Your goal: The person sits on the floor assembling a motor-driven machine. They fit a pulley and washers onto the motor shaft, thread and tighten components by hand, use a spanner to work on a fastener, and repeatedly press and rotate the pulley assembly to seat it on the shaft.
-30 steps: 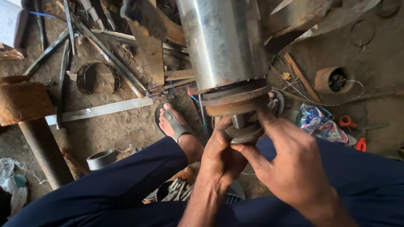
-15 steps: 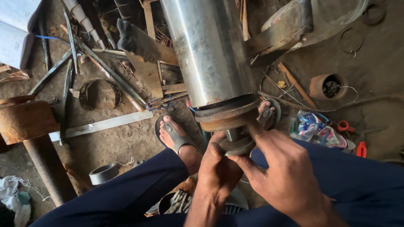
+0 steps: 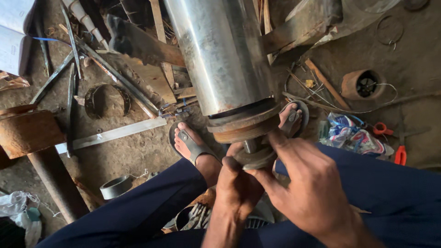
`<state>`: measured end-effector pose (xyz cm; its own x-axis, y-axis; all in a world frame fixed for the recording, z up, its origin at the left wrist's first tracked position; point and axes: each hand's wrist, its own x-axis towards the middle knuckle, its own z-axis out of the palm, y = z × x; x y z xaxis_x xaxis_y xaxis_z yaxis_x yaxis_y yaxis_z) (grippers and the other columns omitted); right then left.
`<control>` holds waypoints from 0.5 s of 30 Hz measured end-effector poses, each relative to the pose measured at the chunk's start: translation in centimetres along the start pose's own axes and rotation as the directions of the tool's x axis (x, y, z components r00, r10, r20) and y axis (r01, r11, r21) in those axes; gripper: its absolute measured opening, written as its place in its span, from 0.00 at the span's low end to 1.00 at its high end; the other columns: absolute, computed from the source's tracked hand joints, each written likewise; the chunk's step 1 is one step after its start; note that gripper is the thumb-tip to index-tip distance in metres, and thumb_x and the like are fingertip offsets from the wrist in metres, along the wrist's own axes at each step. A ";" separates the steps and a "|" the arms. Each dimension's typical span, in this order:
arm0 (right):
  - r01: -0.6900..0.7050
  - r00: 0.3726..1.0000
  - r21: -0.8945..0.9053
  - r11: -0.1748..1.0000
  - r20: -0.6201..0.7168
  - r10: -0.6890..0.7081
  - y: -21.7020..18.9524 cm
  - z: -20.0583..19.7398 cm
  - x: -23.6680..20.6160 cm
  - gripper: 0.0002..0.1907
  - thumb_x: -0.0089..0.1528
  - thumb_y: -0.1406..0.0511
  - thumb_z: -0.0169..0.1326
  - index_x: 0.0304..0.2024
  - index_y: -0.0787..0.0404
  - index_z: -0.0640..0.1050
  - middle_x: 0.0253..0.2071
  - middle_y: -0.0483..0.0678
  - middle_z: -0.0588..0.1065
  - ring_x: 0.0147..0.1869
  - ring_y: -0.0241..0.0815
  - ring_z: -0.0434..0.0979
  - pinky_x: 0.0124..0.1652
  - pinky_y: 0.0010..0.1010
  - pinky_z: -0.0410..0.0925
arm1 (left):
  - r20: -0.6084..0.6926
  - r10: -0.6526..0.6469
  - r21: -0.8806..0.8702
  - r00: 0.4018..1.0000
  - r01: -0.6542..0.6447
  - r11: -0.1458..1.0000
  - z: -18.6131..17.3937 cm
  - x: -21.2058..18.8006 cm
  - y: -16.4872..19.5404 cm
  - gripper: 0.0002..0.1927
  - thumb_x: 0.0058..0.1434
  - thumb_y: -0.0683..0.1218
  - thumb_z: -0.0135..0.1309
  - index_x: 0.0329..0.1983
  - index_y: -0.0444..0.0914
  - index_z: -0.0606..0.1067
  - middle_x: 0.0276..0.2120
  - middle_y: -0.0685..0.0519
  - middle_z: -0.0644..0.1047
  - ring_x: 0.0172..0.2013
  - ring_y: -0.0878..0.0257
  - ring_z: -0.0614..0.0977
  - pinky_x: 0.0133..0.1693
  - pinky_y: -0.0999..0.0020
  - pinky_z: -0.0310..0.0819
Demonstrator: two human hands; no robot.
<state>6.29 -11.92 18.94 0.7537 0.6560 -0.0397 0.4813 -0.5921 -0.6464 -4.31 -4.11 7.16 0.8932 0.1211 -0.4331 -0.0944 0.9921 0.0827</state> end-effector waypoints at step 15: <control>0.039 0.999 -0.004 0.999 0.010 -0.039 0.0 -0.3 -0.1 0.38 0.56 0.60 0.66 0.63 0.76 0.70 0.33 0.60 0.77 0.36 0.57 0.79 0.38 0.46 0.71 | -0.044 0.020 0.116 0.999 -0.015 0.993 0.6 0.0 0.6 0.45 0.56 0.69 0.62 0.66 0.37 0.65 0.63 0.46 0.71 0.65 0.50 0.71 0.66 0.49 0.64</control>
<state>6.32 -12.12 19.16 0.7301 0.6830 -0.0221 0.5118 -0.5679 -0.6446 -4.08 -3.51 7.75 0.8711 0.1423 -0.4701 -0.0560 0.9797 0.1927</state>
